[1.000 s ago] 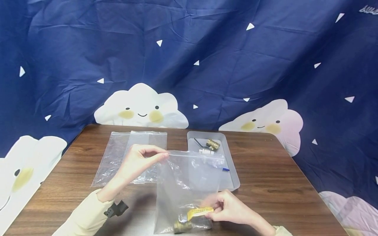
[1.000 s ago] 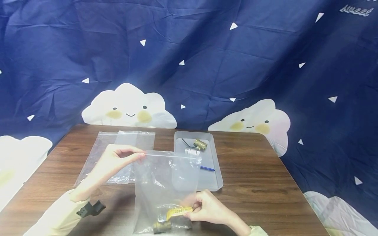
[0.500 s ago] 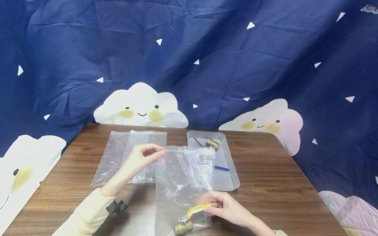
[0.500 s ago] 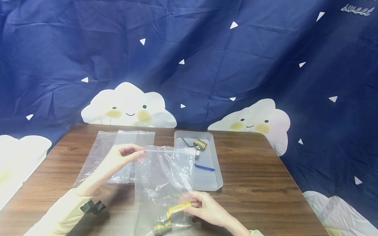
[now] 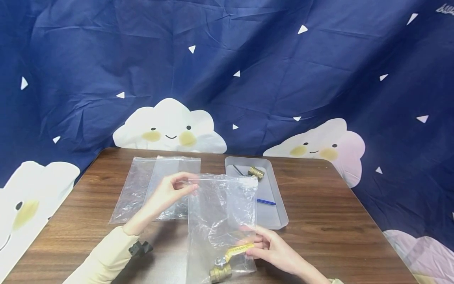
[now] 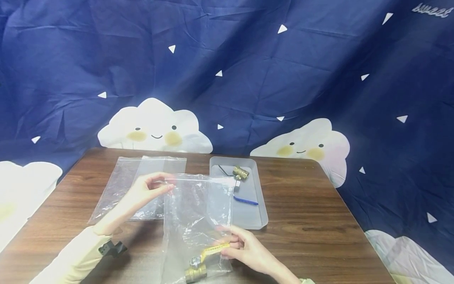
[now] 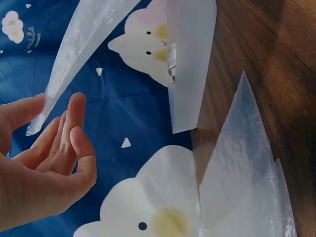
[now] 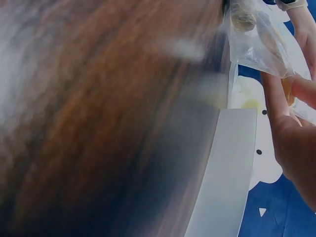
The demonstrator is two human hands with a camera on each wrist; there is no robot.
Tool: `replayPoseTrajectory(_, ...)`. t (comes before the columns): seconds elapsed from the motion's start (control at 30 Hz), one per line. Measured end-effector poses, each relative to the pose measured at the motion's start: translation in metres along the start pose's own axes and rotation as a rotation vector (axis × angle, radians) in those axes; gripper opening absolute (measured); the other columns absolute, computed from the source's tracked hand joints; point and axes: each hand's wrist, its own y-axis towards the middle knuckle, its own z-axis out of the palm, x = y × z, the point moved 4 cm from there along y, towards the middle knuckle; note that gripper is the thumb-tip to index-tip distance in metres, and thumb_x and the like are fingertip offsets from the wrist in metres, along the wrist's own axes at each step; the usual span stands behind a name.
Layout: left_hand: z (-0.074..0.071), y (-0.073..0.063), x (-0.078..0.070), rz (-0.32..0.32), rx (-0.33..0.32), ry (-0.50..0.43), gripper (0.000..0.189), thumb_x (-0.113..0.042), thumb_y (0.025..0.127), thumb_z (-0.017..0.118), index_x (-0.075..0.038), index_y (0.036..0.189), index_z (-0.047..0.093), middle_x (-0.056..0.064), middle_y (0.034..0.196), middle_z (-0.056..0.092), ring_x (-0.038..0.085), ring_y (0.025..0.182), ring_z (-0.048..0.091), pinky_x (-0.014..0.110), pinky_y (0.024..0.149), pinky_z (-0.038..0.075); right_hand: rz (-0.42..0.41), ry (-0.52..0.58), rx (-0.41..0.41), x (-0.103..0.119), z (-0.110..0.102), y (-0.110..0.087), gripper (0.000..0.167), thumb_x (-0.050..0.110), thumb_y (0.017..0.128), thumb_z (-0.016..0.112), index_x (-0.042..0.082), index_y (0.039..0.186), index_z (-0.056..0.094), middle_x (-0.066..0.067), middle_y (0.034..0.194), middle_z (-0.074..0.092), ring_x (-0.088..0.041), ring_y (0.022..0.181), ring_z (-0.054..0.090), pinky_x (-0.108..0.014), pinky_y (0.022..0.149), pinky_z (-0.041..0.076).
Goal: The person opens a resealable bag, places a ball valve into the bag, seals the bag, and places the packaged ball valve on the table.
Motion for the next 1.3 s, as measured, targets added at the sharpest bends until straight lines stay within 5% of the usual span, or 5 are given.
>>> replayPoseTrajectory(0.27,-0.010,0.002,0.008,0.034,-0.030,0.010,0.032,-0.024,0.101,0.058,0.000,0.120,0.066,0.021,0.112,0.072,0.017,0.088,0.074,0.031,0.083,0.060,-0.039,-0.027,-0.005,0.002,-0.005,-0.004,0.057,0.002,0.095,0.061,-0.002,0.147,0.038,-0.030,0.121,0.065,-0.015,0.101,0.072,-0.033,0.082,0.061)
replayPoseTrajectory(0.5,-0.027,-0.001,0.034,0.022,-0.057,0.062,0.029,-0.017,0.099,0.060,0.005,0.117,0.066,0.026,0.112,0.071,0.018,0.091,0.073,0.024,0.077,0.059,-0.041,-0.023,-0.018,0.000,-0.008,-0.009,0.056,0.000,0.095,0.060,-0.002,0.147,0.039,-0.032,0.121,0.064,-0.014,0.102,0.072,-0.036,0.083,0.061)
replayPoseTrajectory(0.9,-0.051,-0.015,0.057,0.031,-0.246,0.457,0.022,-0.010,0.085,0.074,-0.004,0.107,0.072,0.012,0.098,0.077,0.026,0.086,0.073,0.027,0.075,0.054,-0.001,-0.009,-0.044,-0.003,-0.012,-0.018,0.056,0.001,0.095,0.061,0.001,0.147,0.039,-0.030,0.123,0.065,-0.013,0.101,0.072,-0.035,0.084,0.061)
replayPoseTrajectory(1.3,-0.057,-0.025,0.070,-0.024,-0.217,0.494,0.030,-0.014,0.082,0.078,-0.005,0.110,0.072,0.009,0.101,0.077,0.020,0.084,0.072,0.024,0.071,0.051,0.007,-0.020,-0.056,-0.001,-0.020,-0.028,0.056,0.001,0.096,0.059,0.002,0.148,0.038,-0.028,0.124,0.065,-0.016,0.101,0.073,-0.041,0.083,0.060)
